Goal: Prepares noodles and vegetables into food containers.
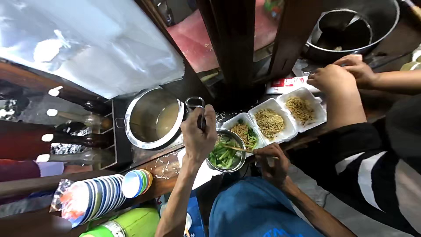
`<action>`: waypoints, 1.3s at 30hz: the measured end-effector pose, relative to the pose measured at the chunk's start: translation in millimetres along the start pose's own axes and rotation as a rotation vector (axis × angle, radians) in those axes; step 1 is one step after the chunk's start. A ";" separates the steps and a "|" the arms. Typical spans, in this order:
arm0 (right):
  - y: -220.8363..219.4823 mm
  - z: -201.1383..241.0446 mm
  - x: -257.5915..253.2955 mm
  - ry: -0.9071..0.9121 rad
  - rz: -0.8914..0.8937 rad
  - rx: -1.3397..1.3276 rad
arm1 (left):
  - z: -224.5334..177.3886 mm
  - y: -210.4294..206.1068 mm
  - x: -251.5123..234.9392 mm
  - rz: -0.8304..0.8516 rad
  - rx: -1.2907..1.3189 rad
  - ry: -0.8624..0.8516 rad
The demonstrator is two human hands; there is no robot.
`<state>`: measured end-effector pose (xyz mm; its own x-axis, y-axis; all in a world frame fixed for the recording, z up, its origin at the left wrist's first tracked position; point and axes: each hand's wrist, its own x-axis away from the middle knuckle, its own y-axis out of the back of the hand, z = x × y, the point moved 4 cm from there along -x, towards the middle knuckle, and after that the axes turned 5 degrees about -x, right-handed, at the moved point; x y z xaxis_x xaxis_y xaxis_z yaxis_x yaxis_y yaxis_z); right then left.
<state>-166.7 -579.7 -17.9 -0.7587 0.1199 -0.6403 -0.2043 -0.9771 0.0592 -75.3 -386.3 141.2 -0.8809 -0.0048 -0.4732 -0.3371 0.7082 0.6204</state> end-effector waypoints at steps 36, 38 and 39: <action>36.5 -6.2 -28.5 0.032 -0.030 0.206 | -18.1 -34.7 -9.6 -0.039 0.093 -0.132; 32.7 -13.6 -21.4 -0.024 -0.043 0.151 | -21.6 -37.8 -12.0 -0.071 0.081 -0.148; 32.1 -14.7 -17.4 -0.054 -0.058 0.108 | -22.8 -39.2 -12.7 -0.086 0.072 -0.160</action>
<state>-150.9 -615.8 -16.1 -0.7750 0.1879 -0.6034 -0.3123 -0.9439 0.1072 -58.5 -430.1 137.2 -0.7840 0.0402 -0.6195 -0.3795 0.7587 0.5295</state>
